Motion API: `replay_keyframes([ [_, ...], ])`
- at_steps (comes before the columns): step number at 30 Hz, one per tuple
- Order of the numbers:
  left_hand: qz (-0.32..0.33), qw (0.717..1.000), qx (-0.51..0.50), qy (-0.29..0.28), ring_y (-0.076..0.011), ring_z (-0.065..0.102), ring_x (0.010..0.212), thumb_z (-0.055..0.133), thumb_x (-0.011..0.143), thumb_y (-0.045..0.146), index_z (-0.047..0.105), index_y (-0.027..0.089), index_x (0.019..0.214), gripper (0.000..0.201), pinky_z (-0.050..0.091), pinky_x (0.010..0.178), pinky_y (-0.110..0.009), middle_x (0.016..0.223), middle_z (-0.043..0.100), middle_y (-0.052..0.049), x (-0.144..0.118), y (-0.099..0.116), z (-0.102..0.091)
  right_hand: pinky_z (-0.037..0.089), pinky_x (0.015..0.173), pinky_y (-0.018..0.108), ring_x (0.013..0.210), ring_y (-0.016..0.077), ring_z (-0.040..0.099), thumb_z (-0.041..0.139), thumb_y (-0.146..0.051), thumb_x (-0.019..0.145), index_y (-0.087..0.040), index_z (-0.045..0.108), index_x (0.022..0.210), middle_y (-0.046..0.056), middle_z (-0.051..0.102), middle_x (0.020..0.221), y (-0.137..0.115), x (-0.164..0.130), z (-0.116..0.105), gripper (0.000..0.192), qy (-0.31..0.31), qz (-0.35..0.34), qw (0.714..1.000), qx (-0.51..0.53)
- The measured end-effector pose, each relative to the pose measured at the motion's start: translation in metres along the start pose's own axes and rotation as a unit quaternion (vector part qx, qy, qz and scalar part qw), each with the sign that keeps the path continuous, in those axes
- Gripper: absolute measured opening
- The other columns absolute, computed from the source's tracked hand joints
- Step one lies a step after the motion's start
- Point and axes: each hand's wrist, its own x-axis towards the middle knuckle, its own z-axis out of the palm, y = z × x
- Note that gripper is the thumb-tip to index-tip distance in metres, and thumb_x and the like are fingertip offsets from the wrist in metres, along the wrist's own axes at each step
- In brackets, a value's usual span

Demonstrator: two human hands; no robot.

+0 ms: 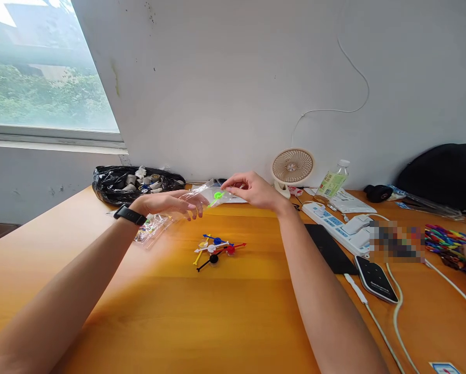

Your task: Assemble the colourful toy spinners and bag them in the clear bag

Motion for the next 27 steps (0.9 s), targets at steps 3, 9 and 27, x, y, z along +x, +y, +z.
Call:
replay_keyframes([
  [3, -0.003, 1.0, -0.015, -0.004, -0.0262, 0.068, 0.107, 0.073, 0.091, 0.048, 0.063, 0.022, 0.136, 0.053, 0.053, 0.096, -0.04, 0.122, 0.071, -0.011, 0.004, -0.003, 0.001, 0.044, 0.073, 0.032, 0.087, 0.0196, 0.062, 0.07, -0.051, 0.089, -0.021, 0.083, 0.107, 0.009, 0.076, 0.109, -0.001, -0.001, 0.0, 0.038, -0.016, 0.0, 1.0, 0.004],
  [9, 0.003, 0.999, -0.045, -0.006, -0.0273, 0.068, 0.11, 0.074, 0.09, 0.045, 0.065, 0.022, 0.133, 0.049, 0.054, 0.097, -0.04, 0.12, 0.071, -0.012, 0.008, -0.012, 0.0, 0.042, 0.066, 0.03, 0.077, 0.0174, 0.058, 0.068, -0.058, 0.089, -0.02, 0.079, 0.11, 0.007, 0.073, 0.094, -0.004, -0.003, -0.001, 0.045, 0.01, 0.047, 0.999, -0.017],
  [27, -0.074, 0.997, 0.024, 0.015, -0.0276, 0.065, 0.118, 0.074, 0.087, 0.054, 0.068, 0.022, 0.124, 0.049, 0.054, 0.096, -0.038, 0.13, 0.069, -0.011, 0.001, -0.016, -0.004, 0.042, 0.071, 0.027, 0.089, 0.021, 0.066, 0.08, -0.055, 0.073, -0.017, 0.081, 0.097, 0.005, 0.078, 0.098, 0.03, 0.009, 0.042, 0.046, -0.44, 0.18, 0.865, -0.162],
])
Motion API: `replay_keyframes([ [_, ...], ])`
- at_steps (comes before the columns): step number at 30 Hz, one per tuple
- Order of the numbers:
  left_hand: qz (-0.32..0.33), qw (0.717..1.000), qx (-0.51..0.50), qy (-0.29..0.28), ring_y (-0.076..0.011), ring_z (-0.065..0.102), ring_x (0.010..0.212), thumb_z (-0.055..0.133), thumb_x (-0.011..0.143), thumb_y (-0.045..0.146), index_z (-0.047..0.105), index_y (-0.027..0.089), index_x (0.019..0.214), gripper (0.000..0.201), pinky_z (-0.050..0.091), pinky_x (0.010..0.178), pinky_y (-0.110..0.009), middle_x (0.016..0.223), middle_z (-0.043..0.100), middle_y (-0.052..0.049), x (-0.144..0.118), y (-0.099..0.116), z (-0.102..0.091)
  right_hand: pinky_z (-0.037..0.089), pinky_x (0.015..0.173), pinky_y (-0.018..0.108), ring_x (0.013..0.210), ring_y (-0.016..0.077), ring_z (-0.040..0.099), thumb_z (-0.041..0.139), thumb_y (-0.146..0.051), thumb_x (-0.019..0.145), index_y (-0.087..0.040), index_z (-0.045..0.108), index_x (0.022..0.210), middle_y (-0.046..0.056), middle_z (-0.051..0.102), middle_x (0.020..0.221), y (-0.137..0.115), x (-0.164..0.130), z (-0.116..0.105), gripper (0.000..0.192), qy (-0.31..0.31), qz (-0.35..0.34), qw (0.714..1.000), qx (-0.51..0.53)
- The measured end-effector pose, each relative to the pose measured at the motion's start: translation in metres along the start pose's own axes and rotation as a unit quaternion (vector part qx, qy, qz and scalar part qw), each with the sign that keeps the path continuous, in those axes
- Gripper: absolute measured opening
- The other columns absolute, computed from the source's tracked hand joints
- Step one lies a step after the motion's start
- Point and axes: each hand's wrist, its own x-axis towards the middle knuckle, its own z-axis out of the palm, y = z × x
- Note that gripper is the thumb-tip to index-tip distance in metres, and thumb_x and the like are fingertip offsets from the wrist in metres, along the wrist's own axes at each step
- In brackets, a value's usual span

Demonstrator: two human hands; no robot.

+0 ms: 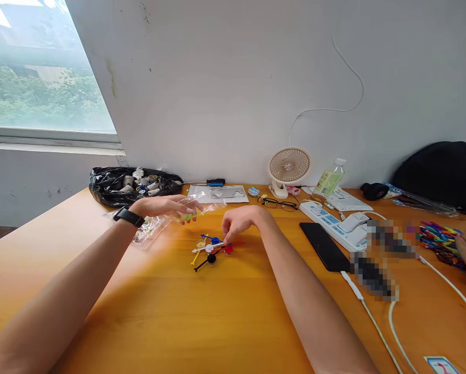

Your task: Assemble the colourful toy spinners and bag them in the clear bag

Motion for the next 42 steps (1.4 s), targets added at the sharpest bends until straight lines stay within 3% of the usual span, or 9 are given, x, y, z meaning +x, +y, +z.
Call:
replay_keyframes([
  [4, 0.0, 1.0, 0.004, 0.009, -0.0273, 0.065, 0.116, 0.072, 0.088, 0.056, 0.067, 0.022, 0.127, 0.052, 0.054, 0.096, -0.037, 0.127, 0.07, -0.011, -0.002, -0.001, -0.002, 0.039, 0.066, 0.027, 0.079, 0.0185, 0.062, 0.083, -0.051, 0.067, -0.016, 0.079, 0.086, 0.002, 0.075, 0.085, -0.005, 0.013, 0.006, 0.04, -0.017, 0.001, 1.0, -0.012],
  [10, 0.008, 1.0, -0.006, 0.015, -0.0271, 0.065, 0.115, 0.071, 0.09, 0.056, 0.067, 0.023, 0.133, 0.054, 0.055, 0.096, -0.038, 0.129, 0.069, -0.012, -0.004, -0.001, -0.003, 0.04, 0.065, 0.028, 0.077, 0.0185, 0.061, 0.078, -0.038, 0.071, -0.018, 0.078, 0.086, 0.002, 0.074, 0.083, 0.006, 0.012, 0.005, 0.025, 0.056, -0.023, 0.998, 0.002],
  [21, 0.003, 1.0, -0.019, 0.024, -0.022, 0.069, 0.098, 0.071, 0.09, 0.056, 0.065, 0.022, 0.136, 0.058, 0.055, 0.094, -0.036, 0.125, 0.069, -0.012, -0.009, -0.006, -0.009, 0.05, 0.069, 0.028, 0.08, 0.0201, 0.069, 0.077, -0.039, 0.079, -0.016, 0.075, 0.105, 0.007, 0.077, 0.086, 0.002, -0.017, -0.009, 0.035, 0.174, -0.097, 0.972, 0.125],
  [24, 0.008, 0.999, -0.043, 0.028, -0.0228, 0.068, 0.101, 0.073, 0.089, 0.052, 0.065, 0.019, 0.134, 0.056, 0.055, 0.095, -0.037, 0.123, 0.069, -0.012, -0.011, -0.007, -0.011, 0.051, 0.073, 0.03, 0.083, 0.0201, 0.069, 0.079, -0.044, 0.078, -0.015, 0.075, 0.097, 0.008, 0.077, 0.087, 0.013, -0.03, -0.013, 0.035, 0.224, -0.106, 0.953, 0.175],
  [27, 0.018, 0.997, -0.07, 0.035, -0.0263, 0.067, 0.109, 0.075, 0.088, 0.05, 0.066, 0.019, 0.132, 0.054, 0.056, 0.096, -0.04, 0.123, 0.068, -0.013, -0.012, -0.01, -0.013, 0.052, 0.077, 0.032, 0.084, 0.0198, 0.068, 0.081, -0.051, 0.077, -0.015, 0.077, 0.095, 0.008, 0.077, 0.091, 0.029, -0.043, -0.016, 0.04, 0.313, -0.106, 0.919, 0.215],
  [31, 0.02, 0.996, -0.082, 0.041, -0.0287, 0.066, 0.113, 0.074, 0.09, 0.05, 0.066, 0.018, 0.13, 0.052, 0.057, 0.096, -0.042, 0.123, 0.068, -0.014, -0.012, -0.012, -0.014, 0.054, 0.075, 0.033, 0.082, 0.0206, 0.069, 0.086, -0.055, 0.071, -0.017, 0.078, 0.095, 0.008, 0.077, 0.09, 0.042, -0.057, -0.019, 0.046, 0.47, -0.088, 0.831, 0.286],
  [34, 0.028, 0.996, -0.083, 0.03, -0.0286, 0.067, 0.112, 0.073, 0.09, 0.051, 0.067, 0.019, 0.129, 0.051, 0.056, 0.095, -0.041, 0.122, 0.069, -0.014, -0.011, -0.011, -0.013, 0.057, 0.08, 0.037, 0.086, 0.0228, 0.071, 0.092, -0.055, 0.064, -0.019, 0.079, 0.095, 0.009, 0.079, 0.095, 0.039, -0.064, -0.021, 0.049, 0.524, -0.098, 0.779, 0.329],
  [38, 0.037, 0.995, -0.086, 0.018, -0.0268, 0.067, 0.109, 0.073, 0.091, 0.051, 0.068, 0.02, 0.129, 0.05, 0.056, 0.095, -0.039, 0.121, 0.07, -0.013, -0.009, -0.01, -0.011, 0.058, 0.08, 0.038, 0.084, 0.023, 0.07, 0.093, -0.054, 0.064, -0.02, 0.08, 0.094, 0.007, 0.077, 0.088, 0.029, -0.065, -0.022, 0.047, 0.547, -0.117, 0.76, 0.331],
  [42, 0.039, 0.996, -0.083, 0.01, -0.0251, 0.068, 0.104, 0.072, 0.092, 0.051, 0.067, 0.02, 0.131, 0.05, 0.056, 0.094, -0.038, 0.119, 0.071, -0.013, -0.007, -0.009, -0.009, 0.056, 0.081, 0.035, 0.085, 0.0212, 0.07, 0.09, -0.046, 0.07, -0.02, 0.081, 0.092, 0.006, 0.077, 0.089, 0.023, -0.062, -0.022, 0.034, 0.532, -0.142, 0.769, 0.324],
])
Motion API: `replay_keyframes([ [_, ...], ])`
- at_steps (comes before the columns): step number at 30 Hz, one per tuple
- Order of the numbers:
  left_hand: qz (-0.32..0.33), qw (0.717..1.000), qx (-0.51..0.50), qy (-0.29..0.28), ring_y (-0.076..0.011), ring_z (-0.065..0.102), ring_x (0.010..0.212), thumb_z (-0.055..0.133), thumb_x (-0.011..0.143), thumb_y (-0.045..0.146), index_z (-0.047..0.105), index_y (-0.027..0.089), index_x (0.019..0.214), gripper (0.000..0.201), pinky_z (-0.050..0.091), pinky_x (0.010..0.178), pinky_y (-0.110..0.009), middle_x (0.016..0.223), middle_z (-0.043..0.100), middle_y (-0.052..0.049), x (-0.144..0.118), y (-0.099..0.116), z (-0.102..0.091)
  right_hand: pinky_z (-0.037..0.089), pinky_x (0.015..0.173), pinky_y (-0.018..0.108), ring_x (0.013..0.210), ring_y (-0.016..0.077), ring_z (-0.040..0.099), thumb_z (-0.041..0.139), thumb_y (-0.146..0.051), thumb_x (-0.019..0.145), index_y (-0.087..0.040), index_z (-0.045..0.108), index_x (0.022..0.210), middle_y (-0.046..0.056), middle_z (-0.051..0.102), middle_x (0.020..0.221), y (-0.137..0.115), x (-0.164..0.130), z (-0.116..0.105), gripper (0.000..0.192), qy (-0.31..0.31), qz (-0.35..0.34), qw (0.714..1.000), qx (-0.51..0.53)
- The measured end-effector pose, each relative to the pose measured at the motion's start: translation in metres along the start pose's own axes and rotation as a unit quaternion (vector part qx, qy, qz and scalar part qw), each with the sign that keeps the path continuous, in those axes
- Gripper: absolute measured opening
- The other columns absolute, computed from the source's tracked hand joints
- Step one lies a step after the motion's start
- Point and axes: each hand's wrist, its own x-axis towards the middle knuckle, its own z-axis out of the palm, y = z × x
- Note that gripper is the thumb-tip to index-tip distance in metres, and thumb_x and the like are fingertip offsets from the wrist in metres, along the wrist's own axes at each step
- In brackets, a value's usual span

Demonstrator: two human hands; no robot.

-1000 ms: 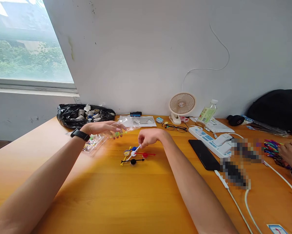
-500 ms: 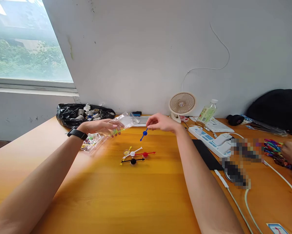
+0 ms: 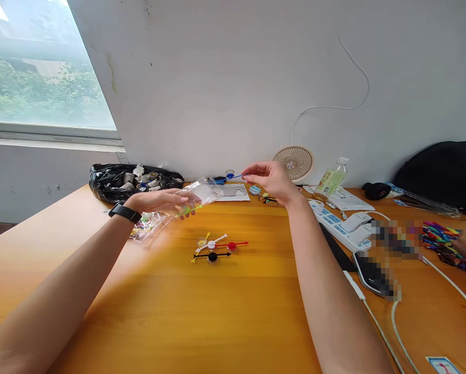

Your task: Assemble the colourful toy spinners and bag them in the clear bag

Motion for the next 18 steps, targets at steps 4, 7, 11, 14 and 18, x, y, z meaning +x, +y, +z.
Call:
replay_keyframes([
  [4, 0.007, 1.0, -0.006, -0.008, -0.025, 0.069, 0.104, 0.069, 0.094, 0.054, 0.066, 0.021, 0.135, 0.052, 0.056, 0.093, -0.038, 0.122, 0.071, -0.013, 0.001, 0.002, 0.002, 0.053, 0.079, 0.033, 0.088, 0.0219, 0.069, 0.085, -0.041, 0.075, -0.02, 0.081, 0.09, 0.006, 0.078, 0.09, -0.007, -0.003, 0.005, 0.026, -0.052, 0.002, 0.998, -0.034],
  [7, 0.002, 1.0, -0.017, -0.02, -0.0242, 0.07, 0.099, 0.065, 0.096, 0.058, 0.065, 0.02, 0.137, 0.055, 0.055, 0.091, -0.037, 0.121, 0.072, -0.013, 0.001, 0.006, 0.005, 0.051, 0.076, 0.033, 0.087, 0.0219, 0.068, 0.082, -0.043, 0.078, -0.02, 0.081, 0.091, 0.006, 0.077, 0.088, -0.015, -0.006, 0.009, 0.026, -0.079, -0.002, 0.995, -0.059],
  [11, -0.008, 0.998, -0.032, -0.047, -0.0251, 0.07, 0.098, 0.064, 0.096, 0.061, 0.064, 0.02, 0.139, 0.059, 0.053, 0.089, -0.036, 0.116, 0.074, -0.012, 0.002, 0.011, 0.009, 0.048, 0.071, 0.032, 0.081, 0.02, 0.064, 0.079, -0.051, 0.08, -0.019, 0.081, 0.091, 0.006, 0.075, 0.085, -0.02, -0.008, 0.016, 0.033, -0.115, -0.012, 0.991, -0.07],
  [14, -0.013, 0.998, -0.037, -0.057, -0.0257, 0.07, 0.099, 0.066, 0.094, 0.061, 0.064, 0.022, 0.139, 0.06, 0.053, 0.089, -0.037, 0.117, 0.074, -0.012, 0.005, 0.012, 0.012, 0.046, 0.068, 0.031, 0.079, 0.0194, 0.063, 0.076, -0.059, 0.083, -0.019, 0.081, 0.094, 0.006, 0.075, 0.088, -0.02, -0.007, 0.023, 0.041, -0.138, -0.013, 0.986, -0.09],
  [18, -0.008, 0.997, -0.046, -0.057, -0.0257, 0.069, 0.099, 0.065, 0.095, 0.06, 0.066, 0.022, 0.136, 0.056, 0.054, 0.09, -0.038, 0.117, 0.074, -0.012, 0.009, 0.011, 0.015, 0.047, 0.071, 0.031, 0.083, 0.0198, 0.064, 0.073, -0.058, 0.085, -0.022, 0.081, 0.109, 0.007, 0.077, 0.098, -0.018, -0.004, 0.028, 0.044, -0.166, -0.018, 0.978, -0.126],
])
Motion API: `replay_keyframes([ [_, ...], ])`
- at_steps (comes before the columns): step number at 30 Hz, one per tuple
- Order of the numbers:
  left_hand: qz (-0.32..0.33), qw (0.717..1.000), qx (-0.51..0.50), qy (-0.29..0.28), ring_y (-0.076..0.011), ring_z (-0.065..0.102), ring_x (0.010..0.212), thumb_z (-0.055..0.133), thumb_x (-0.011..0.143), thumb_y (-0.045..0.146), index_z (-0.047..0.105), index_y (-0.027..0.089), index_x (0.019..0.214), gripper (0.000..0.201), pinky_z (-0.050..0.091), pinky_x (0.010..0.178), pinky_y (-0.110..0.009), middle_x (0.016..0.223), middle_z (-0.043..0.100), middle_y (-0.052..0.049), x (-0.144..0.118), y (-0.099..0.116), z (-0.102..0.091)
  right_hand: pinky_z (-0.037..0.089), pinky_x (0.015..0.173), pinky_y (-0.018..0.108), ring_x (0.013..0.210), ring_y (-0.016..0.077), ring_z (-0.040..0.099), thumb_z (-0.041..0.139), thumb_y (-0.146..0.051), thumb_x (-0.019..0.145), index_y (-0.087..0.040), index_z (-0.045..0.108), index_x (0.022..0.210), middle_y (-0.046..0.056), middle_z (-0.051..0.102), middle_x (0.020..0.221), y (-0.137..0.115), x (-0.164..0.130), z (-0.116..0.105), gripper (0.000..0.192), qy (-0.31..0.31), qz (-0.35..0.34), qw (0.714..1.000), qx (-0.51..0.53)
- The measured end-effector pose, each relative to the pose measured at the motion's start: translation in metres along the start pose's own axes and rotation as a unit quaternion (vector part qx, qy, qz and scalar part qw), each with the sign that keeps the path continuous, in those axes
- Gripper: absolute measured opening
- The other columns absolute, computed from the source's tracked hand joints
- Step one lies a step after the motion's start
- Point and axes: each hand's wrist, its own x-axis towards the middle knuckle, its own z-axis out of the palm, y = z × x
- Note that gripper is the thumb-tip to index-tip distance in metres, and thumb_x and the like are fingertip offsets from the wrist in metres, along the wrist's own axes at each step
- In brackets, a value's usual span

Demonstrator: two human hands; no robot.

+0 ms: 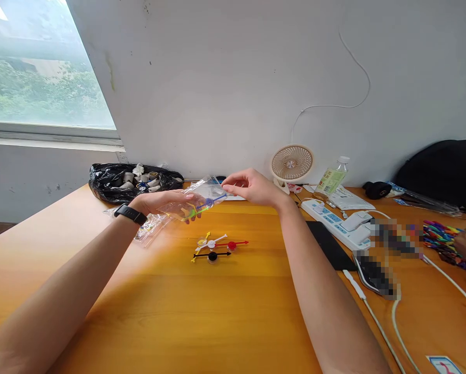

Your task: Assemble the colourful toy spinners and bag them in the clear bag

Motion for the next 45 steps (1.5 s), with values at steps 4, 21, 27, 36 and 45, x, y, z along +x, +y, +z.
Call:
replay_keyframes([
  [4, -0.009, 1.0, -0.012, -0.007, -0.026, 0.069, 0.102, 0.062, 0.097, 0.06, 0.066, 0.023, 0.136, 0.054, 0.054, 0.091, -0.038, 0.118, 0.073, -0.012, 0.002, -0.006, -0.003, 0.045, 0.068, 0.031, 0.078, 0.0183, 0.061, 0.069, -0.055, 0.088, -0.022, 0.078, 0.114, 0.006, 0.075, 0.095, 0.002, 0.001, 0.0, 0.043, 0.017, 0.0, 0.998, -0.058],
  [21, 0.035, 0.997, -0.034, 0.053, -0.0259, 0.068, 0.102, 0.066, 0.094, 0.061, 0.064, 0.026, 0.144, 0.061, 0.052, 0.095, -0.04, 0.12, 0.072, -0.011, 0.0, -0.013, -0.011, 0.041, 0.064, 0.025, 0.084, 0.0192, 0.067, 0.082, -0.034, 0.073, -0.02, 0.082, 0.1, 0.003, 0.079, 0.096, 0.025, 0.02, 0.058, 0.031, -0.374, 0.106, 0.898, -0.208],
  [27, 0.071, 0.994, -0.043, 0.075, -0.0287, 0.065, 0.113, 0.059, 0.097, 0.064, 0.06, 0.027, 0.149, 0.064, 0.053, 0.094, -0.038, 0.13, 0.069, -0.012, -0.008, -0.011, -0.016, 0.042, 0.064, 0.025, 0.078, 0.0175, 0.065, 0.08, -0.037, 0.077, -0.017, 0.081, 0.089, 0.004, 0.078, 0.088, 0.025, 0.024, 0.066, 0.023, -0.345, 0.066, 0.925, -0.146],
  [36, 0.006, 0.995, -0.031, 0.099, -0.0263, 0.068, 0.105, 0.056, 0.097, 0.069, 0.062, 0.029, 0.147, 0.064, 0.053, 0.086, -0.035, 0.127, 0.072, -0.009, -0.012, -0.01, -0.013, 0.041, 0.067, 0.028, 0.076, 0.0155, 0.057, 0.077, -0.047, 0.083, -0.018, 0.077, 0.09, 0.003, 0.068, 0.084, -0.005, -0.003, -0.001, 0.03, -0.099, -0.009, 0.993, 0.069],
  [45, 0.032, 0.997, -0.038, 0.061, -0.0261, 0.065, 0.102, 0.061, 0.095, 0.067, 0.067, 0.025, 0.14, 0.062, 0.051, 0.091, -0.038, 0.115, 0.072, -0.01, 0.0, -0.015, -0.01, 0.037, 0.061, 0.028, 0.07, 0.0149, 0.052, 0.084, -0.042, 0.071, -0.019, 0.078, 0.081, 0.002, 0.066, 0.077, 0.018, 0.0, -0.025, 0.027, 0.264, 0.043, 0.96, 0.081],
])
